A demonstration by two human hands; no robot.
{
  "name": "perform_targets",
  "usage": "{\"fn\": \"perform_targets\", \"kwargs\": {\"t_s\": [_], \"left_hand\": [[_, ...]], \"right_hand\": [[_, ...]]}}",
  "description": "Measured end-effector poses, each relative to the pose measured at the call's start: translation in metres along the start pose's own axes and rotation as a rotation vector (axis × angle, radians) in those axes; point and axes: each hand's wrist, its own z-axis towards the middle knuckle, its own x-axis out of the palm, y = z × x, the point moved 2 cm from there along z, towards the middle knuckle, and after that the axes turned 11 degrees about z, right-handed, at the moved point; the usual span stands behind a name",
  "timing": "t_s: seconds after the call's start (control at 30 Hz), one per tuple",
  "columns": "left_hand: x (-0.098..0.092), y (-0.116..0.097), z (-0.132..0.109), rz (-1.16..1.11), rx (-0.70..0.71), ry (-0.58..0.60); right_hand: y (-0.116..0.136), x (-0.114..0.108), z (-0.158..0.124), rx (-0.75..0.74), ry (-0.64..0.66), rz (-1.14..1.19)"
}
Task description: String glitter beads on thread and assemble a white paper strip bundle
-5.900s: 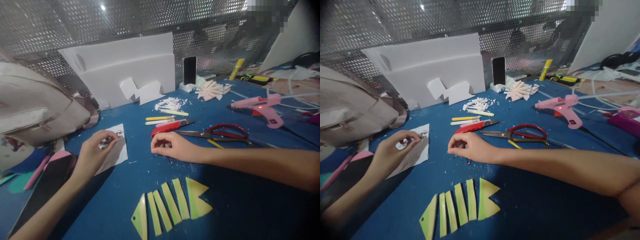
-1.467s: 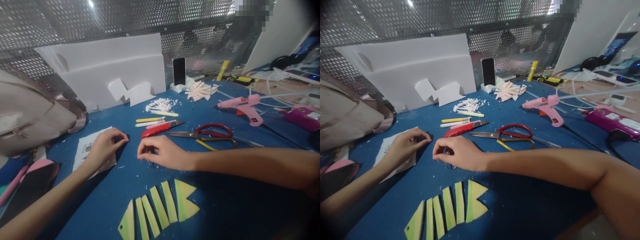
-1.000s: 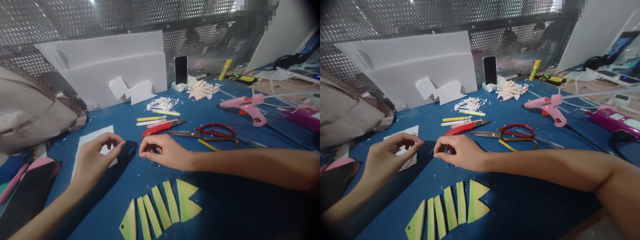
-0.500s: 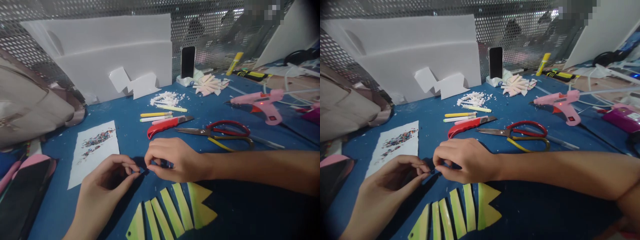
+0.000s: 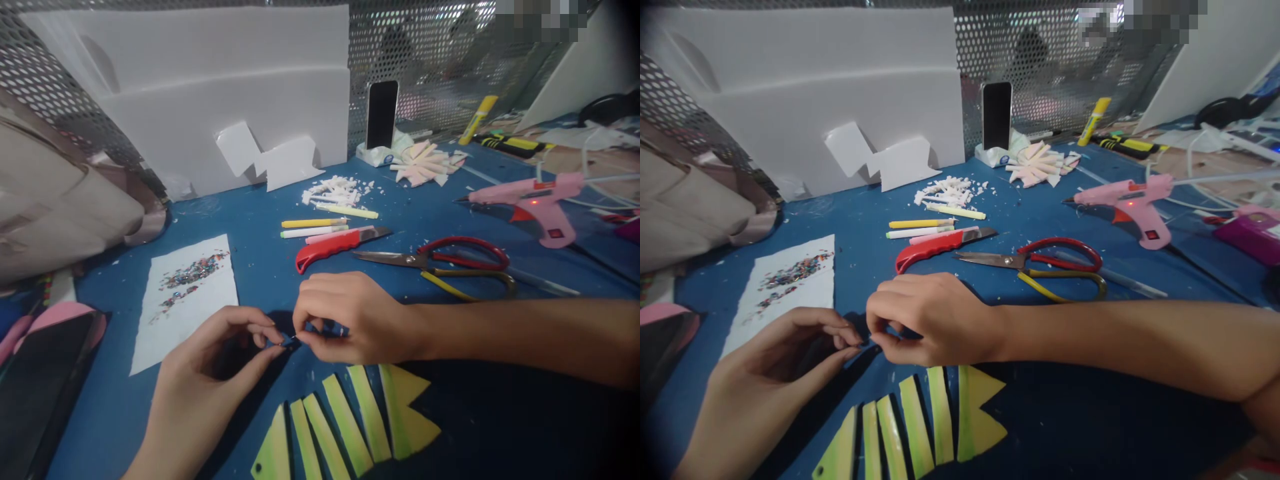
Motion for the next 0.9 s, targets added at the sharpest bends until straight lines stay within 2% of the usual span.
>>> {"fn": "perform_targets", "kwargs": {"t_s": [0.9], "left_hand": [[0.0004, 0.0027, 0.0006, -0.006, -0.007, 0.026]], "right_hand": [[0.0003, 0.0013, -0.0008, -0.022, -0.014, 0.012]]}}
